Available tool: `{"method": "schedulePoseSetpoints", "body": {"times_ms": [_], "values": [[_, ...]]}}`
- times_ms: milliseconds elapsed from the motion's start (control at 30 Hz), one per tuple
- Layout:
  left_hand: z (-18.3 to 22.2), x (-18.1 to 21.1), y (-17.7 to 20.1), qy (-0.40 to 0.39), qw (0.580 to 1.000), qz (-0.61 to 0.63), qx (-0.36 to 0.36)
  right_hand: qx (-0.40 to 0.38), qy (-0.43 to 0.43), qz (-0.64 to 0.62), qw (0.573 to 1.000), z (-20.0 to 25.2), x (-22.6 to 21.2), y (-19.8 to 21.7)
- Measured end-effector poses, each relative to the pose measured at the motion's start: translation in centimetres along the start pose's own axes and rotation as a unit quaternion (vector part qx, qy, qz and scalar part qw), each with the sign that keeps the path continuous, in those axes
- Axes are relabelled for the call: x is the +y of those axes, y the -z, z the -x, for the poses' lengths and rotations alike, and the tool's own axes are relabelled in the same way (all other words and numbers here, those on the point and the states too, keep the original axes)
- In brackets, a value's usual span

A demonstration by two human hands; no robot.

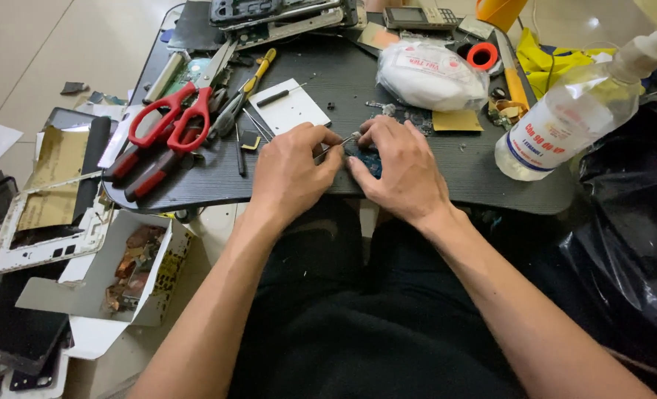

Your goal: The person sits on the floor at a small table and repairs a phone motherboard, using tweezers to pick up and position small components and connectors on the board. They handle the board, turn it, and place removed parts and debris aside among scattered phone housings and tools.

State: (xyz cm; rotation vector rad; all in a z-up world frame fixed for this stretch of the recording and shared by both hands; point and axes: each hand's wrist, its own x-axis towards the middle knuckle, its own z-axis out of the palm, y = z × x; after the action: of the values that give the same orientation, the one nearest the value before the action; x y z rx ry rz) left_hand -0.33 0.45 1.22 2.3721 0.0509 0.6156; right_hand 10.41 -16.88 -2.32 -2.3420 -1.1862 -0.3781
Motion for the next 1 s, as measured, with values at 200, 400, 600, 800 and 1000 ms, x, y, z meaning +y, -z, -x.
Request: {"method": "schedulePoseSetpoints", "body": {"times_ms": [200, 400, 600, 800, 1000], "values": [[-0.4, -0.1, 0.0, 0.011, 1.0, 0.015, -0.013, 0.031, 0.014, -0.025, 0.999, 0.1, 0.3, 0.1], [-0.2, 0.5, 0.4, 0.024, 0.999, 0.014, -0.034, 0.033, 0.012, -0.017, 0.999, -0.1, 0.2, 0.1], [-0.8, 1.1, 0.7, 0.044, 0.996, -0.006, -0.072, 0.04, 0.004, -0.001, 0.999, 0.0, 0.5, -0.1], [-1.0, 1.3, 1.0, 0.049, 0.994, 0.005, -0.1, 0.027, -0.017, -0.022, 0.999, -0.2, 0.8, -0.3], [-1.0, -0.4, 0.1, 0.044, 0.997, 0.022, -0.059, 0.039, -0.011, -0.034, 0.999, -0.2, -0.3, 0.5]]}}
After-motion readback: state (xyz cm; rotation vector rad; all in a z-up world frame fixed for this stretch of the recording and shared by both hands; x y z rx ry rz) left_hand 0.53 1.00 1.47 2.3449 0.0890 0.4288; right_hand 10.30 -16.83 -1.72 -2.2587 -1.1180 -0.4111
